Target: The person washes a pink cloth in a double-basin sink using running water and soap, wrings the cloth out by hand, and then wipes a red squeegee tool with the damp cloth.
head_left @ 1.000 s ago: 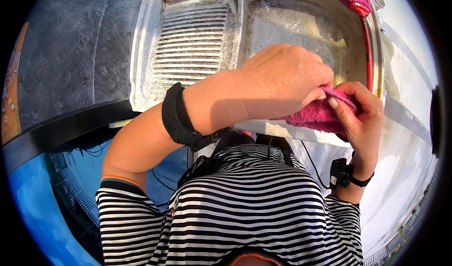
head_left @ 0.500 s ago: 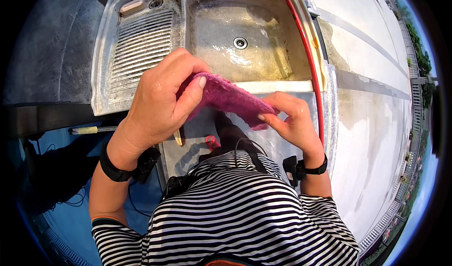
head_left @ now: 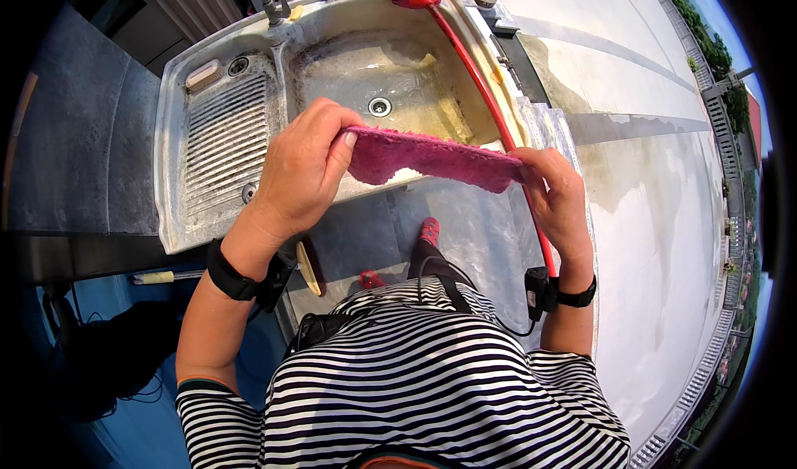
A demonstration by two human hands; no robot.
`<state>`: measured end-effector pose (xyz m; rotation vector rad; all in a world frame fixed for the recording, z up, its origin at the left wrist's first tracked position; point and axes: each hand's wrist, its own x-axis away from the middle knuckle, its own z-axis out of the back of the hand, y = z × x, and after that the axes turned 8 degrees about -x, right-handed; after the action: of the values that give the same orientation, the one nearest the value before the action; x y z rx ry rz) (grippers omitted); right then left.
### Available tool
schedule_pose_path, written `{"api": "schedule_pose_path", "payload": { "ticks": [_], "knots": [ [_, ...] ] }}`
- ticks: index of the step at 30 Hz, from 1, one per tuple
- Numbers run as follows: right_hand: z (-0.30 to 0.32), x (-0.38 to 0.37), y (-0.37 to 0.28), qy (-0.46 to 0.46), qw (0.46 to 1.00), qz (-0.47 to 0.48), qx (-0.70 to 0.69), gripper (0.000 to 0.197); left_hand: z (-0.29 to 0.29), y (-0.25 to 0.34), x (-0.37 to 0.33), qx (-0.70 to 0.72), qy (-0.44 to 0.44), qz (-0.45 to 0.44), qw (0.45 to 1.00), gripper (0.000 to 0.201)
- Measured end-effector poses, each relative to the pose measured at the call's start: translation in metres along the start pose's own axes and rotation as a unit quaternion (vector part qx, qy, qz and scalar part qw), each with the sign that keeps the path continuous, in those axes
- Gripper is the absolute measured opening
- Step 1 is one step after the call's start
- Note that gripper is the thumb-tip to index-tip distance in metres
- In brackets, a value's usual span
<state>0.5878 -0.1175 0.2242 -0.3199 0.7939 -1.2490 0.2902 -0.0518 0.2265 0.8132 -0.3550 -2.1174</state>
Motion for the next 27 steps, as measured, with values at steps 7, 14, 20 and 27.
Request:
{"api": "schedule_pose_path", "payload": {
  "ticks": [7,14,20,27],
  "knots": [
    [0.036,-0.048,0.126,-0.034,0.989,-0.146,-0.009,0.02,-0.104,-0.023,-0.099,0.033,-0.039,-0.022,0.998,0.012],
    [0.081,-0.112,0.185,0.117,0.991,-0.014,0.069,0.018,-0.145,0.004,-0.194,-0.035,0.012,-0.046,0.998,0.014],
    [0.033,-0.063,0.279,-0.057,0.995,-0.054,0.066,0.017,-0.213,-0.01,-0.155,-0.013,-0.219,-0.046,0.975,0.02],
    [0.013,-0.025,0.306,-0.122,0.976,-0.177,-0.021,0.021,-0.212,-0.004,-0.125,0.096,-0.396,0.112,0.906,0.023]
  ]
}}
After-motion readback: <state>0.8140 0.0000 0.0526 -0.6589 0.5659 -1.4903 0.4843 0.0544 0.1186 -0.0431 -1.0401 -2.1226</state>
